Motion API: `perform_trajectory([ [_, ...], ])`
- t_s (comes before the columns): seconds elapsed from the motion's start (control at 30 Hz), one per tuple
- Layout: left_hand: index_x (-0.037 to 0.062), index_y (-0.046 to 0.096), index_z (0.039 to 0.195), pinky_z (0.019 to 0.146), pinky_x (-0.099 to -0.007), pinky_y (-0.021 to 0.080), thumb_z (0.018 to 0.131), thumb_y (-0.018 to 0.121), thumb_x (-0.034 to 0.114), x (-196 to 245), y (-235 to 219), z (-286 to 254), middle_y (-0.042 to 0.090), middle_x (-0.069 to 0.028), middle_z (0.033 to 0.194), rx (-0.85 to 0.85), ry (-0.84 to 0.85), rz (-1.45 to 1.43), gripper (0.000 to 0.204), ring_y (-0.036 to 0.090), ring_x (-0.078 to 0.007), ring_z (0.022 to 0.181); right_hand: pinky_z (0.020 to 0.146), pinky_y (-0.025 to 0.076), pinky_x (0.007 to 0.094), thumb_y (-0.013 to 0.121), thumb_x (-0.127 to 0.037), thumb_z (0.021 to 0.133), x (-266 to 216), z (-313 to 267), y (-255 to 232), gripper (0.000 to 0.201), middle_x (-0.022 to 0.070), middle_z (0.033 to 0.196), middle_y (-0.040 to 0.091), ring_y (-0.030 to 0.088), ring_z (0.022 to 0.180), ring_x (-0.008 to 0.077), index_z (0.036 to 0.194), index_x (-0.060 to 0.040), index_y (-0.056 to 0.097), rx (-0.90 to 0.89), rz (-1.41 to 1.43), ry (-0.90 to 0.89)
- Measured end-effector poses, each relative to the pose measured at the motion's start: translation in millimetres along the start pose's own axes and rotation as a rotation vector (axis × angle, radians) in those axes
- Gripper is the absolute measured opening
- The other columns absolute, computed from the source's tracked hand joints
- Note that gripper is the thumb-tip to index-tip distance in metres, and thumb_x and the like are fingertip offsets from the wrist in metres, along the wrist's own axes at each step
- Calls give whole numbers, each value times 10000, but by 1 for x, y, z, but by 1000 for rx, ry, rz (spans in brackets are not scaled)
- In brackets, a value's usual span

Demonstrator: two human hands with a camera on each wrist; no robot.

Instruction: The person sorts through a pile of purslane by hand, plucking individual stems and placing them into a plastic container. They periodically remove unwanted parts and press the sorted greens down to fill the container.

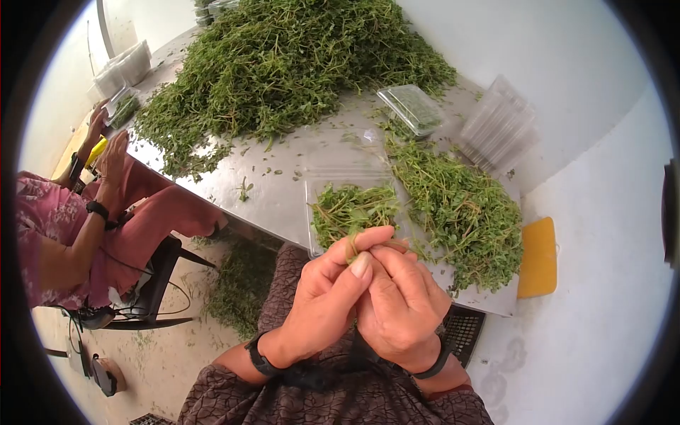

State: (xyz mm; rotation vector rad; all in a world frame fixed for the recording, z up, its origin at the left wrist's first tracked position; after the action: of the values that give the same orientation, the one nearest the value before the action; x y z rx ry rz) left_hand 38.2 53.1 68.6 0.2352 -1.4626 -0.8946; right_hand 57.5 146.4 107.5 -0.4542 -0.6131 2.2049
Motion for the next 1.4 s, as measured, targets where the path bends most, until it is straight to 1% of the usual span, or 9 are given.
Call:
perform_trajectory([
  [0.07,-37,465,1345,1025,-403,477,1055,381,203,-1,-4,2,570,-220,1281,68,31,-67,385,588,-288,1175,638,547,314,710,-20,749,-2,-1,3,226,121,996,667,647,741,230,966,35,684,-30,-56,-27],
  [0.3,-56,566,1207,927,-367,532,1043,418,154,-3,-22,0,651,-185,1127,154,7,-35,305,652,-251,1038,704,577,329,713,21,742,-2,0,-14,274,183,1064,659,685,816,260,1013,46,678,-136,200,4],
  [0.4,-37,602,1164,722,-307,537,1052,426,167,3,-21,1,675,-120,1066,133,129,-43,291,649,-145,932,600,576,294,718,26,776,1,3,-27,289,237,1121,643,702,742,244,1059,58,667,-63,222,2],
  [0.63,-43,597,1099,741,-275,540,1033,457,96,6,-17,-10,679,-97,968,117,190,313,208,645,-119,879,606,571,310,735,9,753,12,6,-27,336,214,1068,666,702,736,259,1080,39,666,-146,141,19],
  [0.97,-26,641,1053,675,-291,543,944,549,-9,-4,-14,-17,687,-124,909,129,399,646,144,695,-203,783,620,567,347,734,24,737,20,-17,-28,327,170,975,684,700,747,295,1054,36,659,-281,281,310],
  [1.07,-28,618,1088,677,-295,552,909,557,-62,-6,-9,-17,668,-133,900,16,555,824,192,693,-235,789,606,561,343,732,32,734,28,-30,-28,287,170,952,685,694,731,301,1013,31,662,-320,380,388],
  [1.23,-21,613,1129,588,-328,536,768,645,-69,-9,-3,-21,621,-126,848,-96,531,999,365,656,-269,727,572,531,347,709,75,670,33,-36,-34,295,126,838,655,654,660,295,956,17,669,-385,198,259],
  [1.3,-20,600,1134,549,-350,524,739,645,-73,-10,1,-23,591,-116,802,-187,434,1290,401,633,-264,665,570,527,348,705,76,659,31,-38,-35,295,122,826,647,647,655,295,946,16,667,-397,167,245],
  [1.4,-13,564,1029,554,-383,521,766,620,-24,-19,-5,-24,564,-123,779,-288,346,1360,269,646,-305,687,571,524,351,688,77,648,29,-42,-35,283,121,812,640,640,644,294,922,14,664,-417,129,211],
])
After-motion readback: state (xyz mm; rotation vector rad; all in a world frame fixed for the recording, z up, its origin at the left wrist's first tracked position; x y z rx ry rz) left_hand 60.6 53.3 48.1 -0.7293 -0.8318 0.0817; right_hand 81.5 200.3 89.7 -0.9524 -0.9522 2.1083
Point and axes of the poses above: each hand's wrist, its own z-axis towards the middle knuckle, its own y-axis out of the palm, x = y × z, the point moved 4 cm from there along z, towards the middle knuckle
